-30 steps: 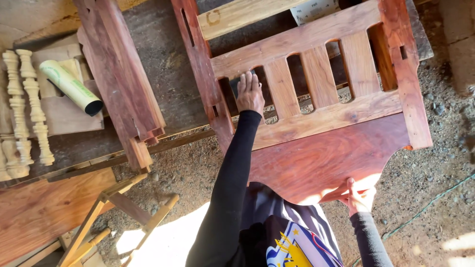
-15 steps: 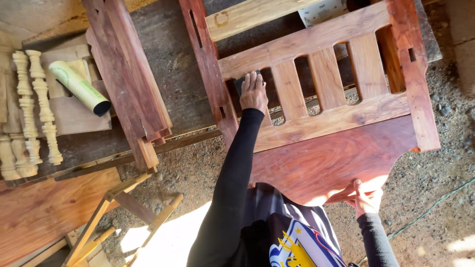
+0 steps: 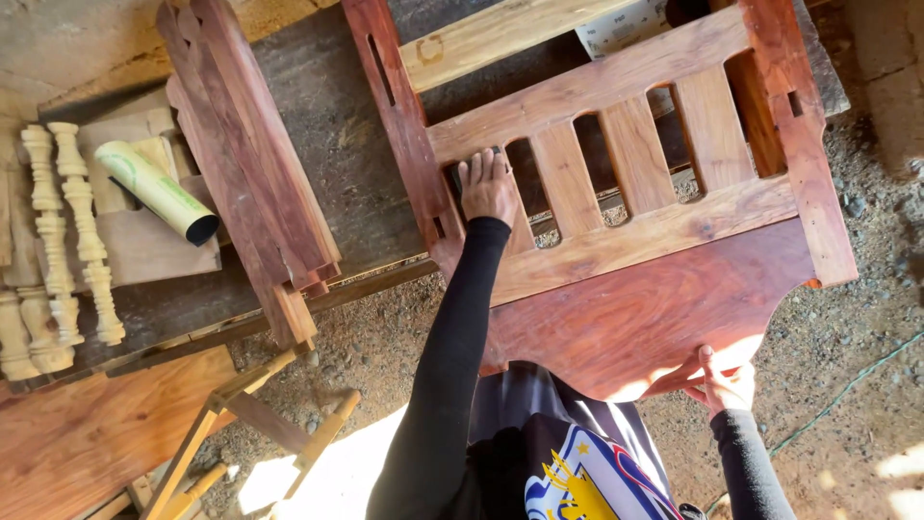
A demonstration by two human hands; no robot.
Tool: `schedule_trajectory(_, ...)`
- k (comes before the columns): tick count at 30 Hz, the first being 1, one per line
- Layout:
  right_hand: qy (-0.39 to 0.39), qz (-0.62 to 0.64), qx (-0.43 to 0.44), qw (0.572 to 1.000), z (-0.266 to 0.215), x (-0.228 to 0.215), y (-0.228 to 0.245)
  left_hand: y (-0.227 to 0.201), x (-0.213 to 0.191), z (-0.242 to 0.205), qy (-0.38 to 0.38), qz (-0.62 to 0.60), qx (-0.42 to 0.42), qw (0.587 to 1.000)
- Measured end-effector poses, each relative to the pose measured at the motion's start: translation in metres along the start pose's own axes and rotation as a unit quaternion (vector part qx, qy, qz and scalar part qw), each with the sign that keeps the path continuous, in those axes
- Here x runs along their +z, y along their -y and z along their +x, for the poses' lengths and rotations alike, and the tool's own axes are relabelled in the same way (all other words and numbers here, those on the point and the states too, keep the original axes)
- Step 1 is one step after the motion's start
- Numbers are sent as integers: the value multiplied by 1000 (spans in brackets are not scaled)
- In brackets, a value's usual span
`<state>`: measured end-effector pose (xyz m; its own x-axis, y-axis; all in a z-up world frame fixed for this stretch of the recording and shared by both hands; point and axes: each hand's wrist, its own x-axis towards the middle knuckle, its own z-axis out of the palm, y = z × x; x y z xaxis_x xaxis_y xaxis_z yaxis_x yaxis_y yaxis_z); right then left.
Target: Sanding the surface of a wooden furniture frame using sandpaper.
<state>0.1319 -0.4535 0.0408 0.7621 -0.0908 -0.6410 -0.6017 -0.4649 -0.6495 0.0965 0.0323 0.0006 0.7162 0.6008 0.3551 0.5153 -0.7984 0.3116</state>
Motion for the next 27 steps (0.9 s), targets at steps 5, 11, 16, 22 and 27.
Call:
schedule_trajectory(5,-20,21,17,999,5,4,-3,-20,-24,-55,35,8,14,999)
schedule_trajectory(11,-64,-4,10,998,10,1,-30,-11,-23,-61,45,-24,33,998)
schedule_trajectory(16,-248,-292,-274,882,-20,19,-13,6,8,9,16,25,-9,1000)
schedule_trajectory(22,-162,-403,-439,786,-62,67,1,-16,-31,-121,-10,-54,71,996)
schedule_trajectory(27,-24,-352,-527,773,-103,109,48,9,-27,-32,2,-51,51,997)
